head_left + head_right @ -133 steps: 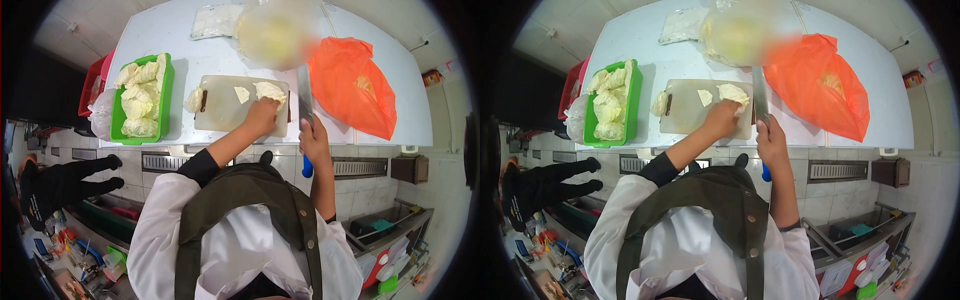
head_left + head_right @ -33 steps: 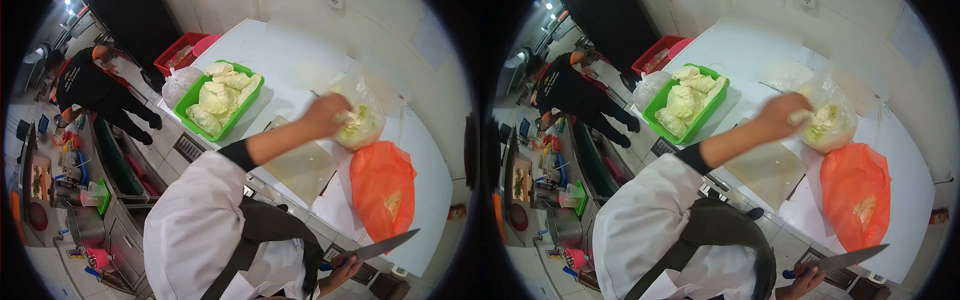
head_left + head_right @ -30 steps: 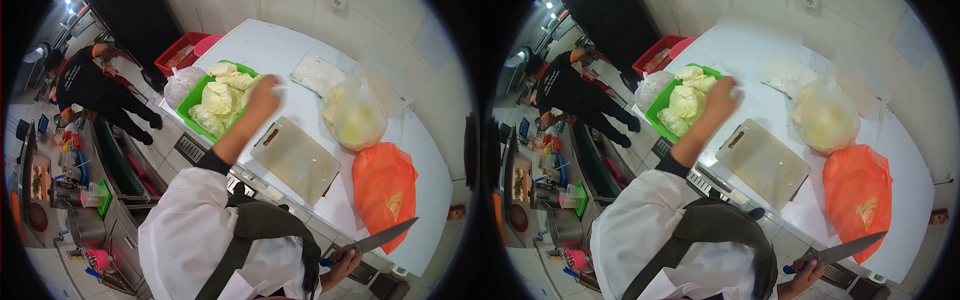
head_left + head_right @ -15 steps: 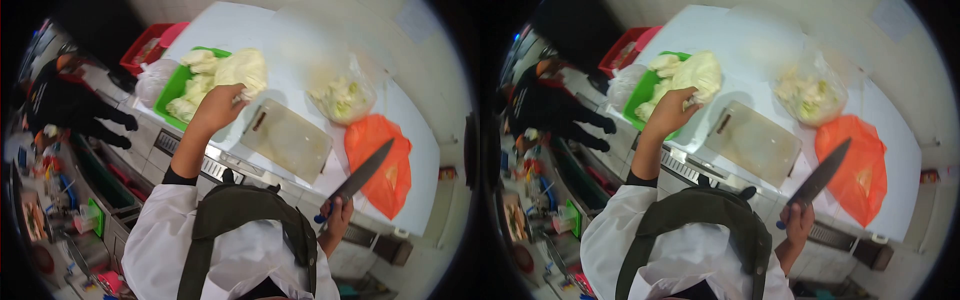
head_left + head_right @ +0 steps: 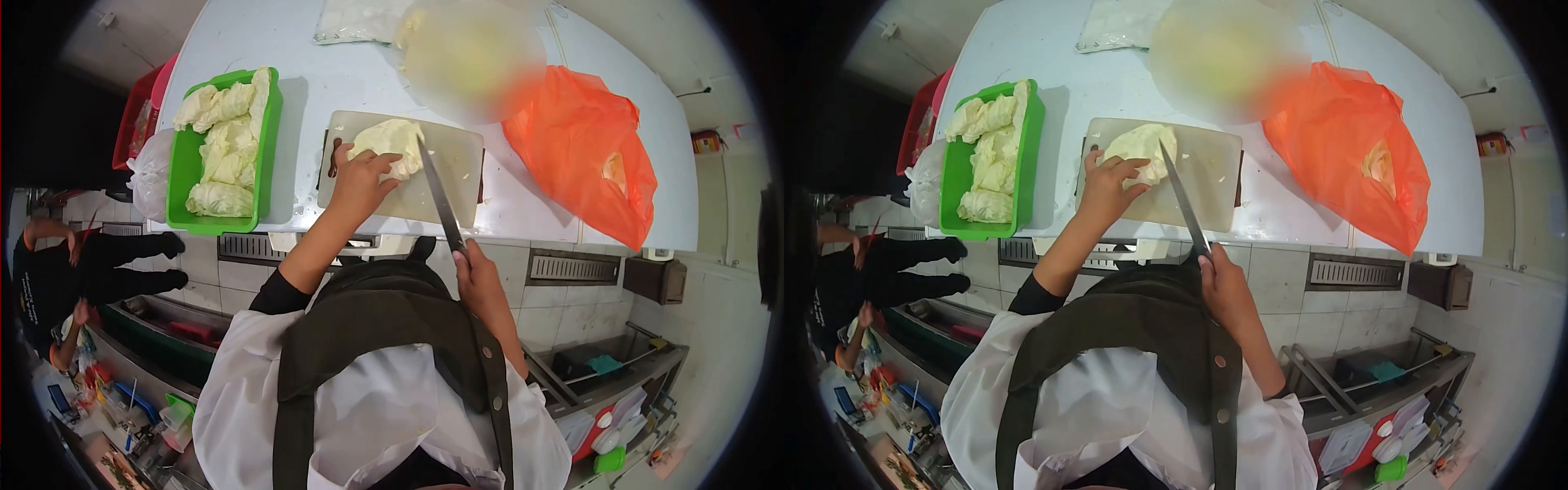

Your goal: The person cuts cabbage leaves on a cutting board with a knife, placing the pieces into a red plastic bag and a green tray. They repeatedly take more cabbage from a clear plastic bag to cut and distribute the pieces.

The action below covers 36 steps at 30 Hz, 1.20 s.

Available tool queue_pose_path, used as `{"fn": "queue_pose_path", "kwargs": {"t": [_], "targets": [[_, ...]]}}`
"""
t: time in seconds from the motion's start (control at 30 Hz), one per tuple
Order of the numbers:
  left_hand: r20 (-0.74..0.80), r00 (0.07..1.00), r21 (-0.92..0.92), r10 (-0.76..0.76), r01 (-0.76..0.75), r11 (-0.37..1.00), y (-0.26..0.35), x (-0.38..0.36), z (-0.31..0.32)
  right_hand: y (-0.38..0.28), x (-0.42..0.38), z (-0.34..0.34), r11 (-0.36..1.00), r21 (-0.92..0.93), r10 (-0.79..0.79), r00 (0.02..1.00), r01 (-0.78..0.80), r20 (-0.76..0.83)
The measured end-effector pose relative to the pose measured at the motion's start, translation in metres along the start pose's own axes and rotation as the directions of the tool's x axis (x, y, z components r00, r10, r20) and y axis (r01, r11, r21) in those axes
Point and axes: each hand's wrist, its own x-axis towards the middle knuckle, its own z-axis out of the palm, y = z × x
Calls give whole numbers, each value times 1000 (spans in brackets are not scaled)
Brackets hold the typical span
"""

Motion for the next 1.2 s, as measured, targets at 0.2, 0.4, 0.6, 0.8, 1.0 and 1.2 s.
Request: {"fn": "queue_pose_path", "kwargs": {"t": [0.2, 0.4, 0.6, 0.8, 1.0, 1.2], "targets": [[-57, 998, -76, -33, 28, 997, 1, -9, 10, 12, 8, 14, 989, -145, 5, 1000, -3, 10], [-65, 983, -65, -174, 170, 983, 1, -15, 5, 6, 6, 10, 989, -144, 31, 999, -30, 6], [-93, 985, -89, -147, 139, 986, 4, -17, 6, 6, 7, 21, 979, -202, 22, 998, -10, 59], [-81, 986, -142, -147, 135, 981, 6, -26, 18, 12, 0, 27, 972, -233, 50, 995, -28, 92], [-147, 986, -145, -76, 55, 988, 9, -38, 32, 24, -1, 45, 937, -314, 200, 973, -155, 115], [-99, 994, -125, -47, 34, 992, 12, -47, 36, 31, -1, 53, 924, -322, 261, 956, -208, 132]]}}
